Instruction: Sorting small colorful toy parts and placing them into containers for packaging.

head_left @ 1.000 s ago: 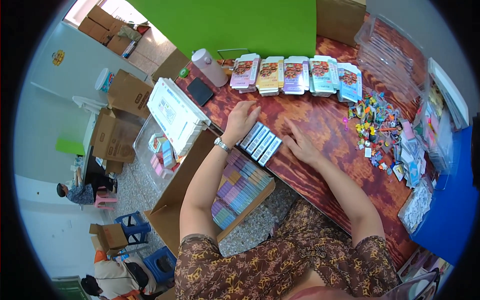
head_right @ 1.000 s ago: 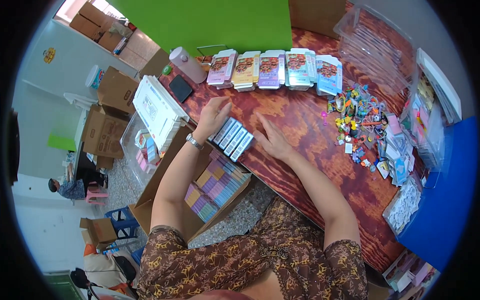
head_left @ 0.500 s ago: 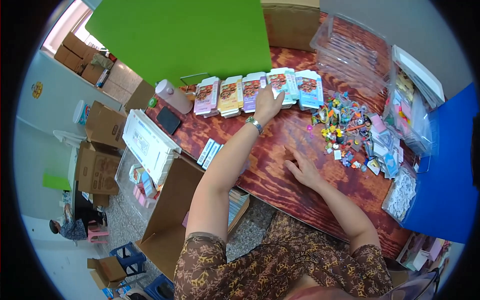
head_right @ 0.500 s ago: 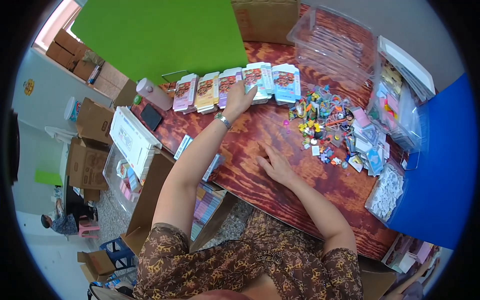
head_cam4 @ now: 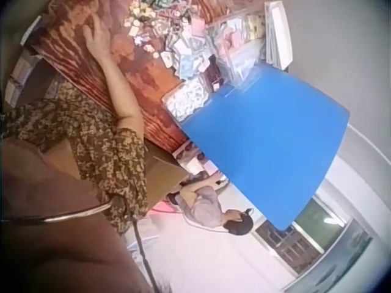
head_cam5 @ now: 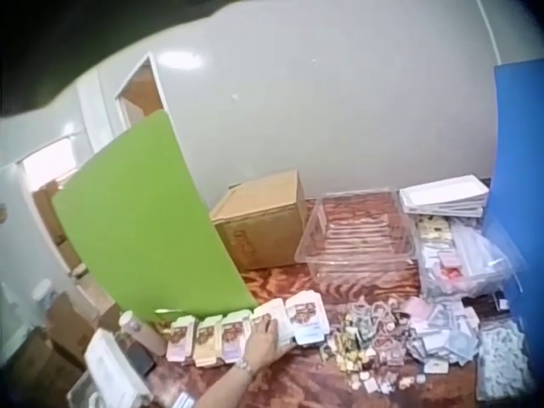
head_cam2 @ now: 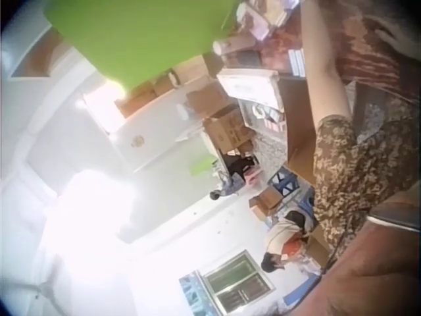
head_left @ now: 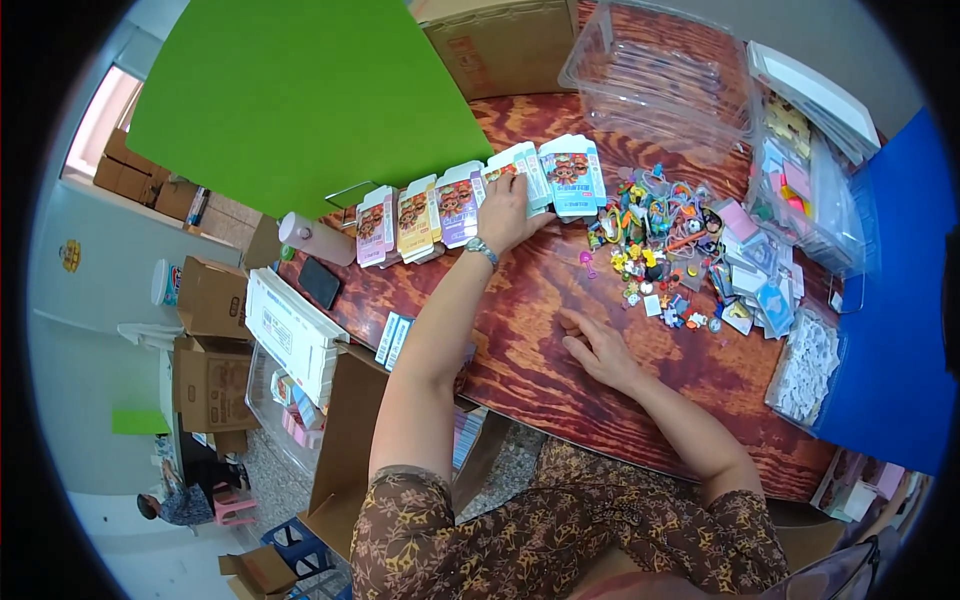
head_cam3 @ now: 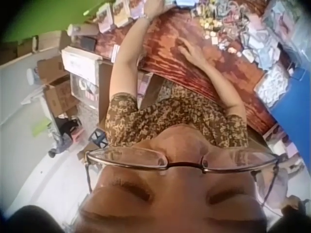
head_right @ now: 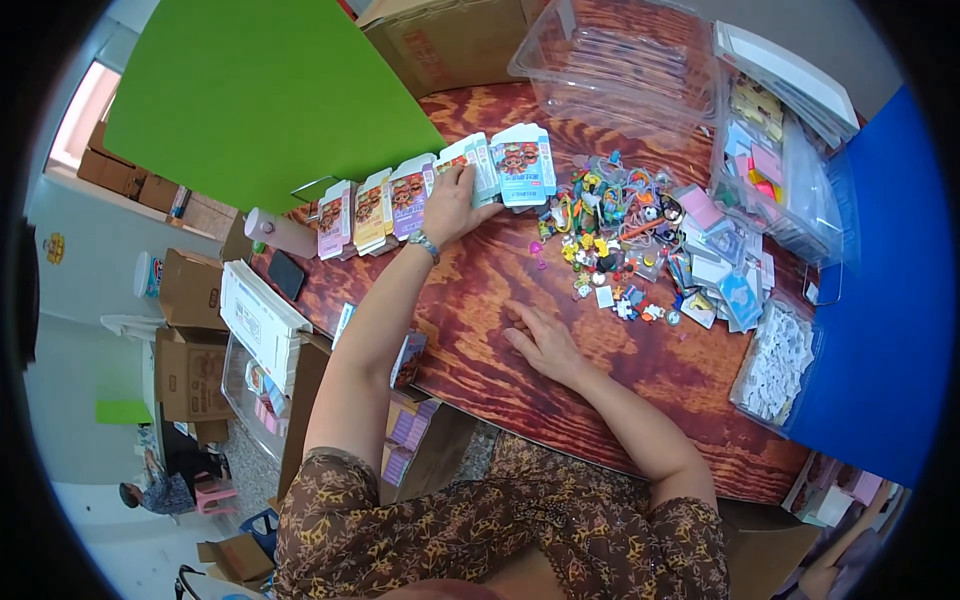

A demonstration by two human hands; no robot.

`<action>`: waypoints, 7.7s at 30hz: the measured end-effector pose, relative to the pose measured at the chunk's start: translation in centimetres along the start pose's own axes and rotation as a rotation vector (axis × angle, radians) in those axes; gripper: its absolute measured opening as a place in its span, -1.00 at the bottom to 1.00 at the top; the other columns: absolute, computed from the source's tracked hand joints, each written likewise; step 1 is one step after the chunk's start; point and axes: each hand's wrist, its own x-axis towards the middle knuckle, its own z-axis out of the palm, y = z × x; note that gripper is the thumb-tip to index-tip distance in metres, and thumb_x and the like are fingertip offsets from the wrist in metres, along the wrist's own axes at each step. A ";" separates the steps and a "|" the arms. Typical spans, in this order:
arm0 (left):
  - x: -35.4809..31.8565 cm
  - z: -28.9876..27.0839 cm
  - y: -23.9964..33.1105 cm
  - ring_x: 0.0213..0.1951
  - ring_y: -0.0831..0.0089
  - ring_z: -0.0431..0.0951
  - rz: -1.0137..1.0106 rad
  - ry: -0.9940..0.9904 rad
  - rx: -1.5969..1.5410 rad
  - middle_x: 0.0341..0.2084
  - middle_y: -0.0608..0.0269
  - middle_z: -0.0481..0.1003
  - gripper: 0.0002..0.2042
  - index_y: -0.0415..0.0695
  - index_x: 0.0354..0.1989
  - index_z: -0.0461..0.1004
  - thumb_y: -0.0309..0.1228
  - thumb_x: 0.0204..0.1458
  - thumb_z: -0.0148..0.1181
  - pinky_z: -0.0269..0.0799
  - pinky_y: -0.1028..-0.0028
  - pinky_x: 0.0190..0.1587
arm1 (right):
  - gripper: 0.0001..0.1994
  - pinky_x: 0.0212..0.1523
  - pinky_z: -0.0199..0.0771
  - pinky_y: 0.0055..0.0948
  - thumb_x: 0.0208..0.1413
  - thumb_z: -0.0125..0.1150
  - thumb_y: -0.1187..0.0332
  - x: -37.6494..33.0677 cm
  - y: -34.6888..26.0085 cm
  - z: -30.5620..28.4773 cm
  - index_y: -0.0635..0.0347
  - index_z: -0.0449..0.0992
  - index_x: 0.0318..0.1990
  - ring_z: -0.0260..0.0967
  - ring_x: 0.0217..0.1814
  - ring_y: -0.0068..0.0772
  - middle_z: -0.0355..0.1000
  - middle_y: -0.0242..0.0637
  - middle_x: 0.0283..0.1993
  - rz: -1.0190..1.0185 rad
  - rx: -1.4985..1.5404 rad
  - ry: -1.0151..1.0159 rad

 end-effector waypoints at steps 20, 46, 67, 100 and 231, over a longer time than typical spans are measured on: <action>-0.4 -1.1 -1.8 -0.09 -0.17 0.55 0.202 0.021 -0.136 -0.02 -0.36 0.42 -0.49 -0.43 0.24 0.15 -0.59 0.08 0.03 0.55 0.11 -0.04 | -0.56 -0.06 0.57 -0.30 0.28 0.16 0.26 0.2 0.2 -0.3 0.27 0.36 0.23 0.59 -0.06 -0.18 0.51 0.01 0.00 0.002 0.086 0.036; -3.8 -9.2 1.6 -0.32 -0.12 0.58 0.137 0.384 -0.021 -0.14 -0.37 0.49 -0.38 -0.42 0.35 0.03 -0.67 0.06 0.00 0.53 0.12 -0.26 | -0.58 -0.04 0.53 -0.39 0.33 0.12 0.22 -0.4 -1.3 -1.0 0.17 0.39 0.26 0.54 -0.03 -0.31 0.53 -0.16 0.04 0.019 0.024 0.089; -19.8 -2.3 21.1 0.35 -0.27 0.11 0.128 -0.104 -0.375 0.31 -0.38 0.14 -0.16 -0.36 0.34 0.13 -0.13 -0.01 0.40 0.09 -0.04 0.36 | -0.68 -0.30 0.57 -0.28 0.14 0.21 0.26 -5.7 4.4 -3.2 0.31 0.47 -0.07 0.52 -0.38 -0.21 0.53 -0.13 -0.33 0.346 0.079 0.476; -22.6 -6.7 25.4 0.23 -0.03 0.23 -0.368 -0.023 -0.676 0.17 -0.15 0.17 0.06 -0.34 0.35 -0.04 -0.39 -0.32 0.58 0.22 0.15 0.29 | -0.77 -0.24 0.52 -0.13 0.16 0.24 0.15 -11.1 5.6 -17.4 0.03 0.59 -0.15 0.53 -0.21 -0.07 0.51 -0.20 -0.27 0.032 -0.715 0.144; -21.0 -2.2 34.1 0.13 -0.16 0.25 0.020 0.116 -0.501 0.19 -0.33 0.17 -0.09 -0.55 0.40 -0.14 -0.37 -0.03 0.27 0.16 0.00 0.16 | -0.63 0.06 0.54 -0.35 0.26 0.12 0.55 -20.2 -6.6 -9.1 0.31 0.41 0.22 0.49 0.17 -0.29 0.51 -0.08 0.13 0.164 -0.255 0.500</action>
